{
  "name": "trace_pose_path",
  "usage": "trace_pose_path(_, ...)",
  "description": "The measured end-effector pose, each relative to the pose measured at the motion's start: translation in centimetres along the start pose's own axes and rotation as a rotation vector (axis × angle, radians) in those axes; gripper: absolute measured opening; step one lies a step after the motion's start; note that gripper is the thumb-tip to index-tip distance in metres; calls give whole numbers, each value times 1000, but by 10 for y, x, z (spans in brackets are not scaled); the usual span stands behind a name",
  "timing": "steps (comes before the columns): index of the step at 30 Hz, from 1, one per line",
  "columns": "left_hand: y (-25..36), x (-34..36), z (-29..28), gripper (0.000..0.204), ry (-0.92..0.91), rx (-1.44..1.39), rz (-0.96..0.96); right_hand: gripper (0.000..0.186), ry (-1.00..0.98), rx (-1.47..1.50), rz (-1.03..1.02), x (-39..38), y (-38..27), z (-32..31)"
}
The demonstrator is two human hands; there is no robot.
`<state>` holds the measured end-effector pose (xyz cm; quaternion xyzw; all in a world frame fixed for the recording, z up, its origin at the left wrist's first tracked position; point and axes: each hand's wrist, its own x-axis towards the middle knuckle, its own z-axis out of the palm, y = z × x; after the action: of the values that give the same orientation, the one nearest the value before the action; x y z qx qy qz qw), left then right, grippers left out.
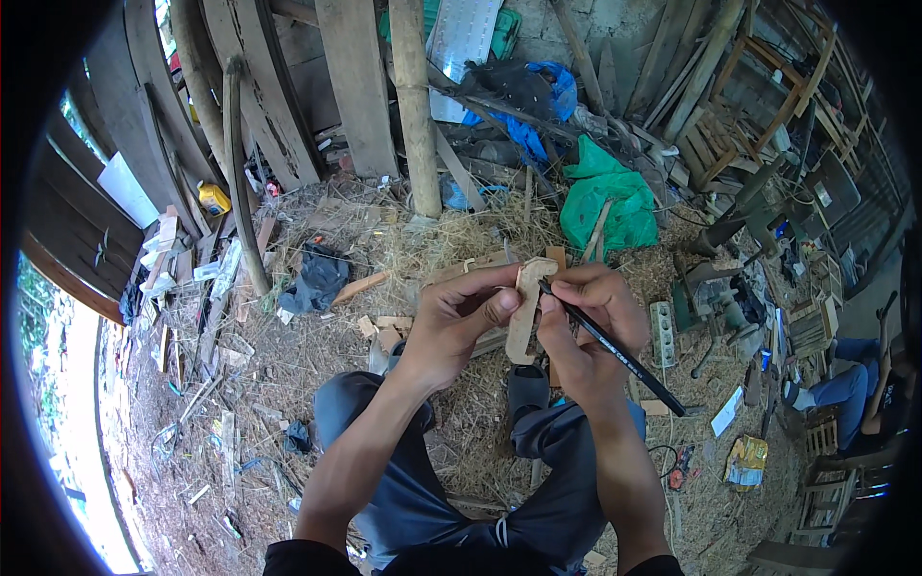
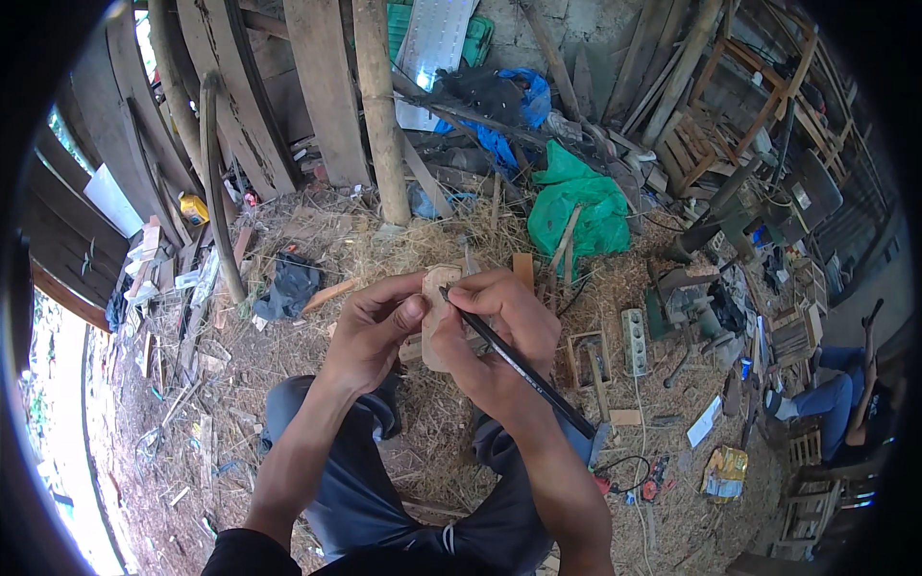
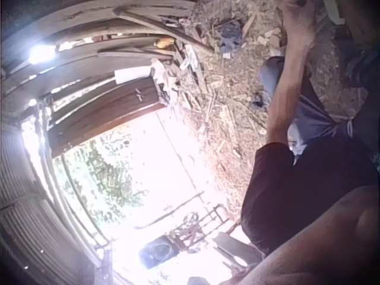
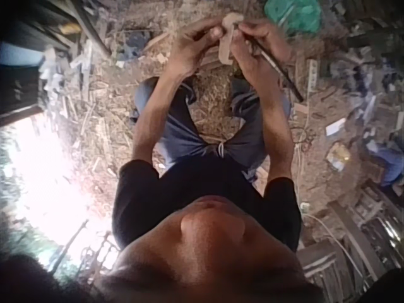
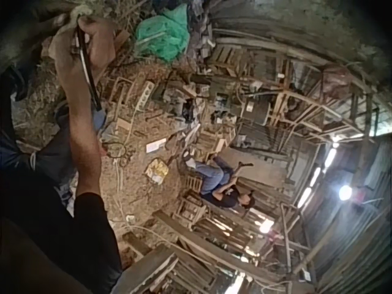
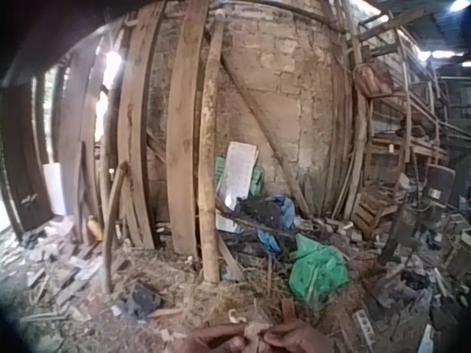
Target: The person marks a piece of wood with a pencil, plugs a power drill into an extension cord, and drills into the wooden piece using the drill.
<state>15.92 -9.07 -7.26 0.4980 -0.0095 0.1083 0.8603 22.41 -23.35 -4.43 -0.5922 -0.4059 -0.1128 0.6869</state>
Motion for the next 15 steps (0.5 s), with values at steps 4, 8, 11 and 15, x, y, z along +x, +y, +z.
trace_pose_path(4, 0, 0, 1, 34, 3, 22, 16, 15, 13, -15, 16, 1, -1, 1)
trace_pose_path(8, 1, 0, 1, 33, 2, 35, 17, 16, 23, -12, 15, 1, -1, 2)
trace_pose_path(11, 1, 0, 0, 33, 6, 65, 15, 16, 14, -38, 24, 1, -1, 1)
trace_pose_path(15, 0, 1, 1, 33, -4, 61, 31, 16, 17, -43, -2, 1, 0, 0)
